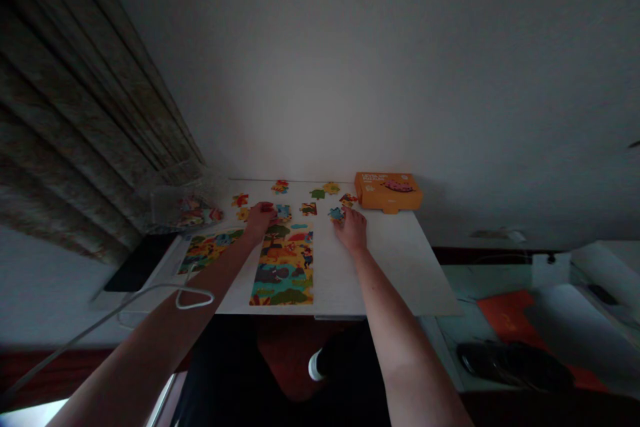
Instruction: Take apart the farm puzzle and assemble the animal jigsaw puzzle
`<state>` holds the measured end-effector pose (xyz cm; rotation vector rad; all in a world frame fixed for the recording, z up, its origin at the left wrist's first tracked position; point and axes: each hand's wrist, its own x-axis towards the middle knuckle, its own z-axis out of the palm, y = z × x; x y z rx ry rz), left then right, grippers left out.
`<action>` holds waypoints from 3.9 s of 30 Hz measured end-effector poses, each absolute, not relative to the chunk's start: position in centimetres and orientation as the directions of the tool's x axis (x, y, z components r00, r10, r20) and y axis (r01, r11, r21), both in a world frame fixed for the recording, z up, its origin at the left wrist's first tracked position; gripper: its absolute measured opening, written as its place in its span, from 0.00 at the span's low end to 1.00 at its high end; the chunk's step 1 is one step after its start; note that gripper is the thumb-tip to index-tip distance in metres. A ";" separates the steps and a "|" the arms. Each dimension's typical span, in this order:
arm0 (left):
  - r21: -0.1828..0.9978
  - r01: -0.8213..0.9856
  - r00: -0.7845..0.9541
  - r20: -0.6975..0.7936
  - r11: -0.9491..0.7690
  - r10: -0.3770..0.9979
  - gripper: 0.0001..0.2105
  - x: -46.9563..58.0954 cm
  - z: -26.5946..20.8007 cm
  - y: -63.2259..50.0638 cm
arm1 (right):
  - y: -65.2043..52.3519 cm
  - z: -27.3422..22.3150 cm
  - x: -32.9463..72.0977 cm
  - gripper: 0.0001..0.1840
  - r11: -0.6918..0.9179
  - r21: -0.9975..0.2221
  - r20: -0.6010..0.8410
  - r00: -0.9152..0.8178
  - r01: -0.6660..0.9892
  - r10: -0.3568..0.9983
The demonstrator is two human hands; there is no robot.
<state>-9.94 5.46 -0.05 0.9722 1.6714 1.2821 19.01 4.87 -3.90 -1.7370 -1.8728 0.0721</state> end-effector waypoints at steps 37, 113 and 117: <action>0.287 0.957 0.045 0.024 -0.049 0.999 0.20 -13.5 0.3 14.9 | 4.6 -3.6 18.6 0.23 0.152 -0.373 0.331 -0.022 0.915 0.943; 0.929 0.354 -0.035 0.131 -0.110 0.991 0.16 -5.9 0.7 8.4 | 3.7 -3.2 18.8 0.19 0.257 -0.500 0.399 -0.043 0.827 0.916; 0.953 0.260 0.009 0.160 -0.157 0.987 0.12 -1.0 -0.4 6.1 | 3.2 -2.6 18.6 0.23 0.265 -0.494 0.348 -0.091 0.828 0.933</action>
